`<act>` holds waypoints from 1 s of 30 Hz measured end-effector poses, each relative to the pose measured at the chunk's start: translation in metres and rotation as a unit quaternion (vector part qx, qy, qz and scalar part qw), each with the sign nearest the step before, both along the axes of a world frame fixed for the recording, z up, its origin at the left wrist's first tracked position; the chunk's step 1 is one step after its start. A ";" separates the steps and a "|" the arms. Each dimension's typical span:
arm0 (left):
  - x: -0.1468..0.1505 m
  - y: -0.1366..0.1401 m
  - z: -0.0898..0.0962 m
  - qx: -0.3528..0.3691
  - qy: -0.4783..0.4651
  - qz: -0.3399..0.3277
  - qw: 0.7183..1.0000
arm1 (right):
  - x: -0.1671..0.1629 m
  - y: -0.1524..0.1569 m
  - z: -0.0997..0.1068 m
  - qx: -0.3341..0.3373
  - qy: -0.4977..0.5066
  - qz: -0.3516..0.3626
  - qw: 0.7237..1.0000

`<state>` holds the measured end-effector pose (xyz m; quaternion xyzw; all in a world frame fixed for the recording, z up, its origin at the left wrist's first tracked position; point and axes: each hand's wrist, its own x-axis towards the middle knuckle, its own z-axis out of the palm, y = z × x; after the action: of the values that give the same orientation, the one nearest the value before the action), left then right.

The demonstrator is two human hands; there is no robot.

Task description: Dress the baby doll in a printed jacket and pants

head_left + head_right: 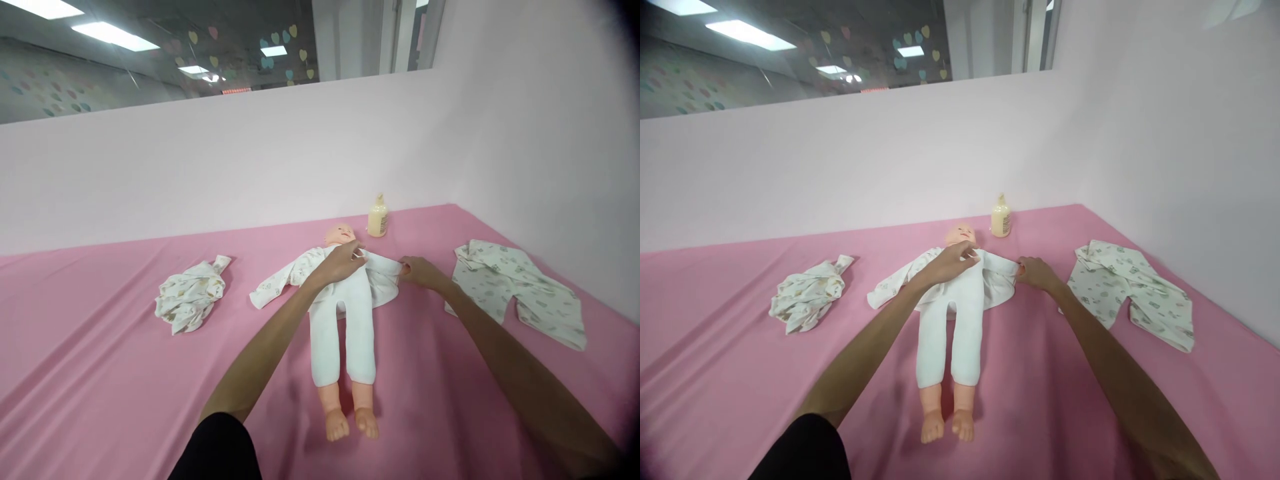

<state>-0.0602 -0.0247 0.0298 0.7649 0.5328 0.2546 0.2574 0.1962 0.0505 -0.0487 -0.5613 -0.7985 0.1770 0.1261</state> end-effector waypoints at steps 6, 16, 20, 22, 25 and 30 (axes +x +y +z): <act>0.034 0.048 -0.016 0.117 0.257 -0.098 0.954 | -0.001 -0.009 0.045 0.027 0.034 -0.009 0.999; 0.025 0.077 -0.025 0.111 0.221 -0.091 0.965 | -0.006 -0.010 0.084 0.007 0.279 0.002 0.960; 0.018 0.072 -0.022 0.116 0.181 -0.078 0.974 | 0.007 0.012 0.052 -0.127 0.491 -0.041 0.861; 0.016 0.070 -0.020 0.110 0.177 -0.073 0.975 | 0.007 0.019 0.030 -0.143 0.430 -0.088 0.887; 0.017 0.068 -0.018 0.101 0.185 -0.068 0.975 | -0.004 0.019 0.000 -0.158 0.282 -0.091 0.942; 0.021 0.067 -0.018 0.100 0.232 -0.040 0.967 | -0.029 0.009 -0.021 -0.147 0.209 -0.068 0.964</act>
<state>-0.0389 0.0428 0.0116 0.8454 0.5190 0.1119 0.0594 0.1668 0.0592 -0.0699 -0.5772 -0.6794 0.3968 0.2184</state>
